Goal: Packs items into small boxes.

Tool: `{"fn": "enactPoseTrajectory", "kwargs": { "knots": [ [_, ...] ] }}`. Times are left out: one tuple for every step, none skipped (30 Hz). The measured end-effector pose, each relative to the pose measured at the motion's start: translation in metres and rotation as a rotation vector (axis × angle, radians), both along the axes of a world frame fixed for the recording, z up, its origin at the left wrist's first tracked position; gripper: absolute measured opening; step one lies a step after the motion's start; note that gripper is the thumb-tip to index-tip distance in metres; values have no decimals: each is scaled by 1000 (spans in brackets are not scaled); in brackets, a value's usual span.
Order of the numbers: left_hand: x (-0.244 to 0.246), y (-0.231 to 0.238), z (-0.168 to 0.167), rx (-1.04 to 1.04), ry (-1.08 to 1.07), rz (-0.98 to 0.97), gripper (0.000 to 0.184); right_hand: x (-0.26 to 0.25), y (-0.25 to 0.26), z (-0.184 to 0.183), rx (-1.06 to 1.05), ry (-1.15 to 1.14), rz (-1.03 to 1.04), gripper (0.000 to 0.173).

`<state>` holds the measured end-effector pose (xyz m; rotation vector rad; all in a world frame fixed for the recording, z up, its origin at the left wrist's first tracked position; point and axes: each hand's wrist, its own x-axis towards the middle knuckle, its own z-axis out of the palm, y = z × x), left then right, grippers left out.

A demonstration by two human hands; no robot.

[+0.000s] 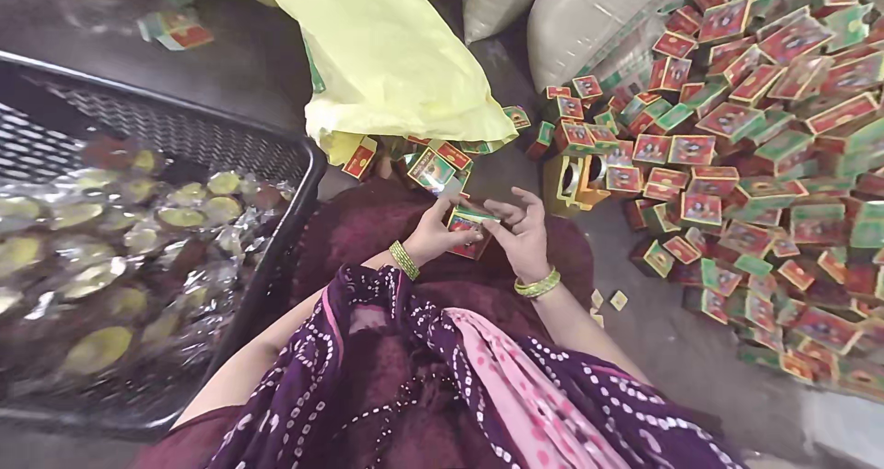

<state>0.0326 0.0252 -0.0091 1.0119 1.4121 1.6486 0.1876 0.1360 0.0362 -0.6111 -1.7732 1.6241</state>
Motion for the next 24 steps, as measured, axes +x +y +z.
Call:
{"fn": "enactPoseTrajectory", "kwargs": {
  "knots": [
    [-1,1,-1,27,13,-6,60,1,5,1,-55,-9,-10,68],
    [-1,1,-2,39,20,-8,59,2,9,2,-85,-32,-6,63],
    [-2,1,-2,31,27,-5,59,2,11,2,-97,-55,6,58],
    [-3,1,-3,20,29,-2,58,2,12,2,-86,-69,22,53],
    [-3,1,-3,15,26,2,58,2,11,1,-44,-77,33,49],
    [-3,1,-4,17,21,9,58,2,10,0,39,-76,43,45],
    [-3,1,-6,21,18,18,58,3,7,-3,150,-71,53,40],
    [-3,0,-9,25,20,25,58,4,5,-8,257,-63,68,35],
    [-2,-2,-11,26,24,31,57,6,3,-11,336,-63,89,31],
    [-2,-3,-12,20,26,34,57,7,3,-12,380,-67,119,29],
    [-2,-3,-12,17,19,31,56,9,6,-12,396,-77,158,29],
    [-1,-1,-11,15,15,18,56,11,11,-9,385,-96,198,31],
    [0,0,-9,14,11,1,54,14,20,-5,354,-132,221,33],
    [0,2,-8,7,17,-24,52,18,30,1,316,-194,199,35],
    [0,3,-6,-7,34,-52,49,24,44,6,287,-269,120,35],
    [-1,4,-6,-16,40,-76,47,31,62,8,279,-349,2,33],
    [-1,5,-7,-28,22,-86,45,40,85,9,266,-436,-128,30],
    [-1,4,-8,-41,-14,-88,44,51,111,6,237,-532,-260,29],
    [0,4,-9,-53,-44,-84,43,62,138,2,205,-633,-369,31],
    [-1,5,-10,-54,-54,-83,41,74,164,-6,191,-741,-444,33],
    [-3,5,-13,-42,-45,-79,37,84,189,-16,186,-835,-475,37],
    [-3,6,-14,-40,-24,-72,35,94,208,-25,183,-906,-467,41],
    [-4,6,-14,-42,1,-60,34,100,223,-35,171,-961,-434,44],
    [-4,7,-14,-47,15,-49,34,105,236,-47,148,-998,-387,46]
  ]
}}
